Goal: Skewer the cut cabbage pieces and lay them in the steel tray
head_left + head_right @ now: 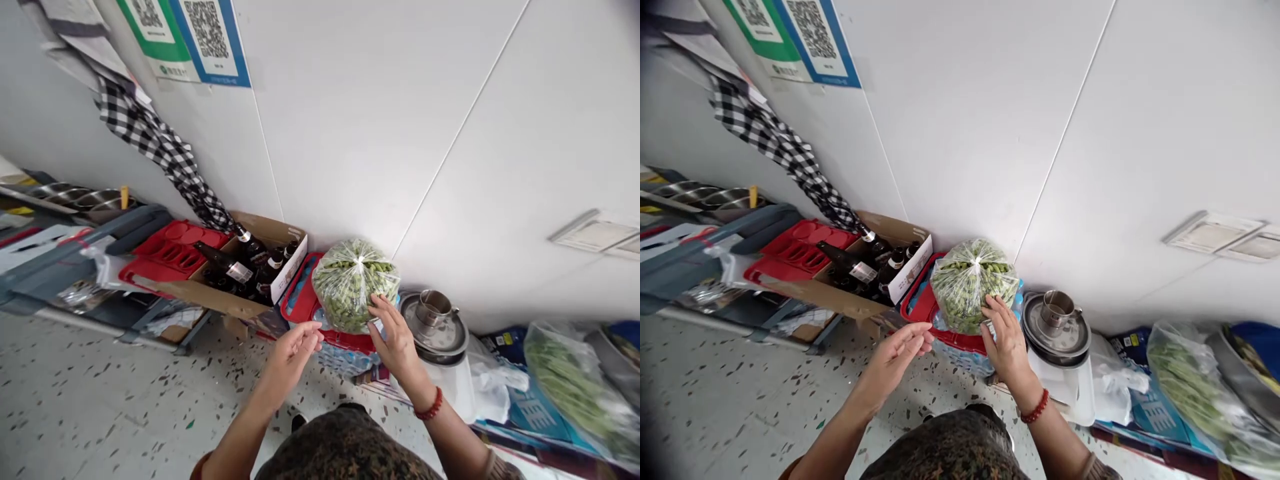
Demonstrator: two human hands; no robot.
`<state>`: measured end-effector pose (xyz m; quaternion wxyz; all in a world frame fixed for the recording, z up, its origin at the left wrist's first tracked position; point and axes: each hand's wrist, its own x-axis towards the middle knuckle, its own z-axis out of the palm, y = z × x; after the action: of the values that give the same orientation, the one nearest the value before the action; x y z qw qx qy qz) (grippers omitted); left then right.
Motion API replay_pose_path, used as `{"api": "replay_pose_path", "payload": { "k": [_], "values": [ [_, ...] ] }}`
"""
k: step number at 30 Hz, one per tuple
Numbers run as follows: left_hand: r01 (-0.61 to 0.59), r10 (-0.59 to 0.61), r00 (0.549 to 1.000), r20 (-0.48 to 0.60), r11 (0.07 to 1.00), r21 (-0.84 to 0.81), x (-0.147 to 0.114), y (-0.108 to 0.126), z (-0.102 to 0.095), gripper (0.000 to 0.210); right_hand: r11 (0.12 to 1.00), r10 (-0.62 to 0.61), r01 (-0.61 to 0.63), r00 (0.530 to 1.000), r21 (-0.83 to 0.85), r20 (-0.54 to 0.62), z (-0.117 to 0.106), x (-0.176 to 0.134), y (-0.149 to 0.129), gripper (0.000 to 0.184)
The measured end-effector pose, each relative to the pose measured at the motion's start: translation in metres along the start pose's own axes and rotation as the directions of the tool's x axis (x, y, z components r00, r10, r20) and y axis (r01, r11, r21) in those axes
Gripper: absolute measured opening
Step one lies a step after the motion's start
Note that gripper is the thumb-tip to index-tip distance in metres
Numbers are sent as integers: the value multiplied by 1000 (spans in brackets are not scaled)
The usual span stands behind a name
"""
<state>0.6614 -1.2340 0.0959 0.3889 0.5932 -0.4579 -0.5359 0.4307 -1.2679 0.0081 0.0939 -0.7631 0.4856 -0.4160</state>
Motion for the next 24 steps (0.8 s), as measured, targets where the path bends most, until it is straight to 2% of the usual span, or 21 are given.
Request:
{"api": "replay_pose_path", "payload": {
  "k": [3, 6, 9, 14, 16, 19, 21, 24],
  "values": [
    [-84, 81, 994, 69, 996, 34, 12, 1, -5, 41, 999, 35, -36, 999, -20, -29, 5, 1, -8, 30],
    [-258, 246, 965, 95, 955, 150, 31, 6, -2, 33, 999, 25, -26, 999, -23, -29, 6, 1, -10, 31],
    [-418, 398, 908, 129, 849, 322, 55, 15, 5, 29, 1000, 2, -2, 1000, -9, -11, 4, 2, -8, 32],
    [-548, 532, 820, 213, 620, 562, 96, 30, 26, 31, 999, -13, 12, 1000, 46, 9, -4, 4, -3, 32],
    [-554, 563, 794, 230, 514, 655, 110, 33, 37, 32, 997, -21, 18, 999, 73, 41, -10, 4, -1, 34],
    [-475, 564, 800, 205, 386, 790, 125, 36, 56, 31, 993, -49, 37, 994, 113, 97, -20, 5, 3, 37],
    [-415, 567, 807, 164, 347, 841, 132, 36, 68, 31, 988, -73, 55, 990, 146, 120, -28, 9, 9, 35],
    [-363, 589, 802, 97, 352, 863, 138, 33, 81, 22, 981, -84, 65, 992, 184, 96, -41, 24, 20, 33]
  ]
}}
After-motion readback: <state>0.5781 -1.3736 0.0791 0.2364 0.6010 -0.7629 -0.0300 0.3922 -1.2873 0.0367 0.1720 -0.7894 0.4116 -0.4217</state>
